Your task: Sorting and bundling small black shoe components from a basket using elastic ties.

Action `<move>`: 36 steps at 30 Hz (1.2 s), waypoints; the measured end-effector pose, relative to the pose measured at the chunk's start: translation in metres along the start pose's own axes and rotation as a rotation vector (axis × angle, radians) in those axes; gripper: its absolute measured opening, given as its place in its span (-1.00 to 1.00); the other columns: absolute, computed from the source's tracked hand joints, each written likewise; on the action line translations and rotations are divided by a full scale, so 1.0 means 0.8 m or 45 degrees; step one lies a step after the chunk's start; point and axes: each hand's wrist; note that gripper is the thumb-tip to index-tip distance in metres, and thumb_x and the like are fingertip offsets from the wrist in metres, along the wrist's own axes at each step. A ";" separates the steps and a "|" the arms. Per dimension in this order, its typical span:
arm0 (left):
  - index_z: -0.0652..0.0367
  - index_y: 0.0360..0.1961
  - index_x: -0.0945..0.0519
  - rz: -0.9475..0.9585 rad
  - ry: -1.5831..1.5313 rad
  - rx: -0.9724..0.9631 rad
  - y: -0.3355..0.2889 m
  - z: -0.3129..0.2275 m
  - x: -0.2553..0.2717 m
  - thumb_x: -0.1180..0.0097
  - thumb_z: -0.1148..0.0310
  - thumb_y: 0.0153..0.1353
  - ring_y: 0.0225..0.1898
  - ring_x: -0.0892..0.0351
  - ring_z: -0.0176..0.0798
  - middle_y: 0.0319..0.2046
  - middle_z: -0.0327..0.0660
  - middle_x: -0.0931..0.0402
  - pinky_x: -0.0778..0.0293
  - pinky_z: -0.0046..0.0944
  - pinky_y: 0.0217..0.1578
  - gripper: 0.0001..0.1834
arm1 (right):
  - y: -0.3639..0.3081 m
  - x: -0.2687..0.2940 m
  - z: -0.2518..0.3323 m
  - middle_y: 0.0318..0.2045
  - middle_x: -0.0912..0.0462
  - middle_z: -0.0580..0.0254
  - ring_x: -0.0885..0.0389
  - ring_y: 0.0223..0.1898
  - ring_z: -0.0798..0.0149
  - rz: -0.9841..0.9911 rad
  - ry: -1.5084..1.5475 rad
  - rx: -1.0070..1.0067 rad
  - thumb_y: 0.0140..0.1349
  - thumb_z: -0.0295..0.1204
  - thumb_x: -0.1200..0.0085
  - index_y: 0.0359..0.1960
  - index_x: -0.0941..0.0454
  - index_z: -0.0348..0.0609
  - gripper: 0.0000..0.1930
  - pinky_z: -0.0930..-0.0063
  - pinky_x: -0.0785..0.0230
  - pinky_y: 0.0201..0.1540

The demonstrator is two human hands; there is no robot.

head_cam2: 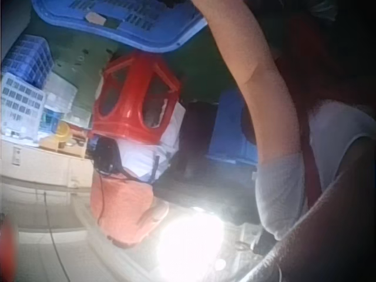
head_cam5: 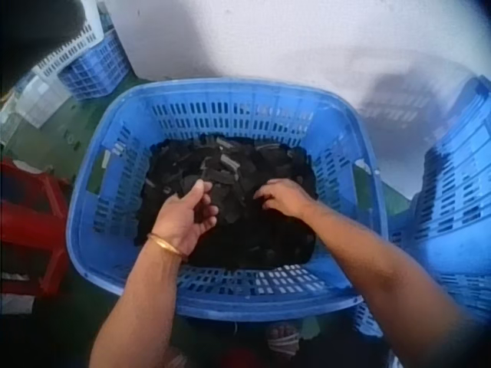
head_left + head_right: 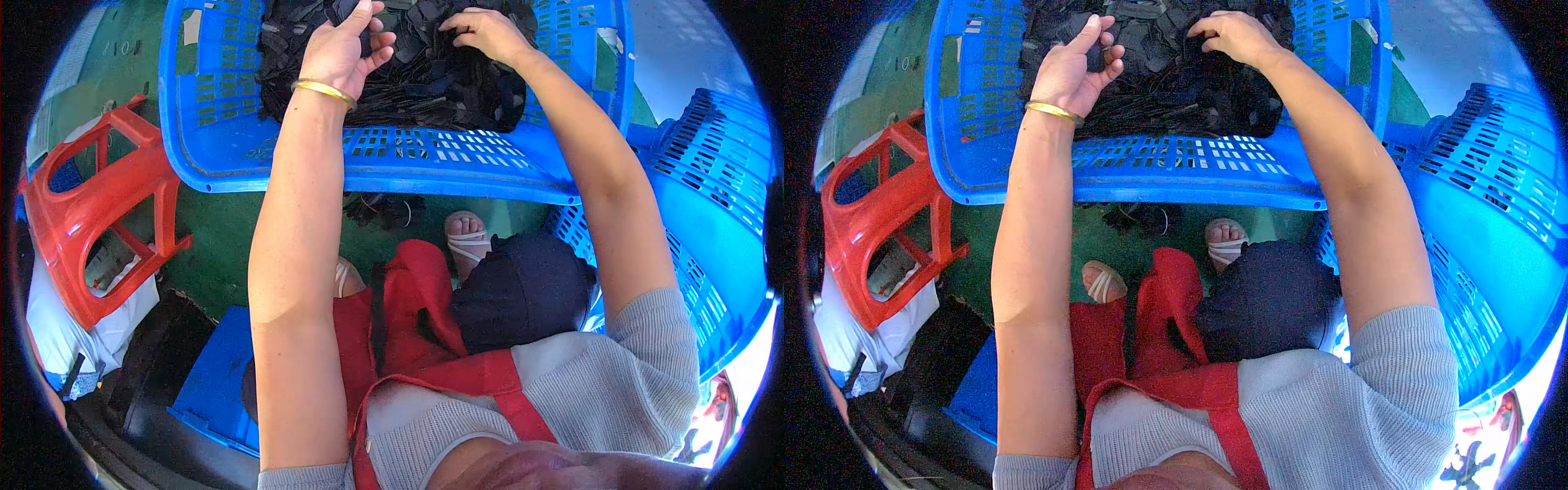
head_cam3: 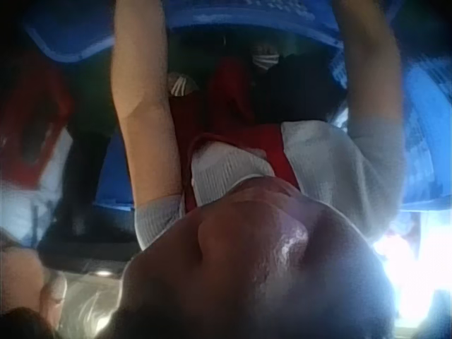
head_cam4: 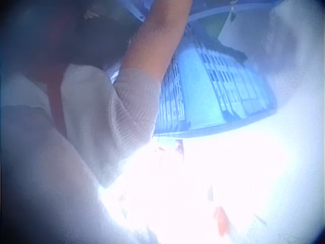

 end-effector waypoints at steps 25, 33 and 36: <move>0.15 0.24 -0.28 0.902 0.028 -0.042 -0.028 -0.008 -0.022 0.15 -0.28 0.23 0.14 -0.47 0.04 0.11 -0.02 -0.43 -0.55 -0.11 -0.06 -0.21 | 0.048 0.154 0.178 -0.40 -0.66 0.24 -0.56 -0.41 0.37 0.404 0.845 0.098 0.15 -0.51 -0.15 -0.27 -0.68 -0.23 -0.86 0.51 -0.41 -0.25; 0.23 0.10 -0.42 0.744 -0.115 0.055 -0.021 -0.013 -0.019 0.01 0.31 0.36 0.11 -0.49 0.02 0.02 -0.07 -0.50 -0.61 -0.15 -0.09 -0.65 | 0.052 0.126 0.118 -0.40 -0.67 0.21 -0.58 -0.46 0.37 0.155 1.155 -0.119 0.16 -0.46 -0.16 -0.24 -0.65 -0.23 -0.83 0.57 -0.42 -0.36; 0.17 -0.01 -0.47 0.797 -0.338 0.135 -0.005 -0.014 0.007 0.01 0.39 0.34 0.07 -0.51 -0.01 -0.07 -0.09 -0.53 -0.61 -0.11 -0.08 -0.77 | 0.047 0.070 0.032 -0.38 -0.69 0.16 -0.66 -0.36 0.13 0.061 0.108 0.002 0.06 -0.41 -0.20 -0.25 -0.67 -0.08 -0.81 0.35 -0.49 -0.25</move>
Point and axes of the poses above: each hand's wrist, its own y-axis towards the middle knuckle, its own x-axis out of the back of the hand, z = x × y
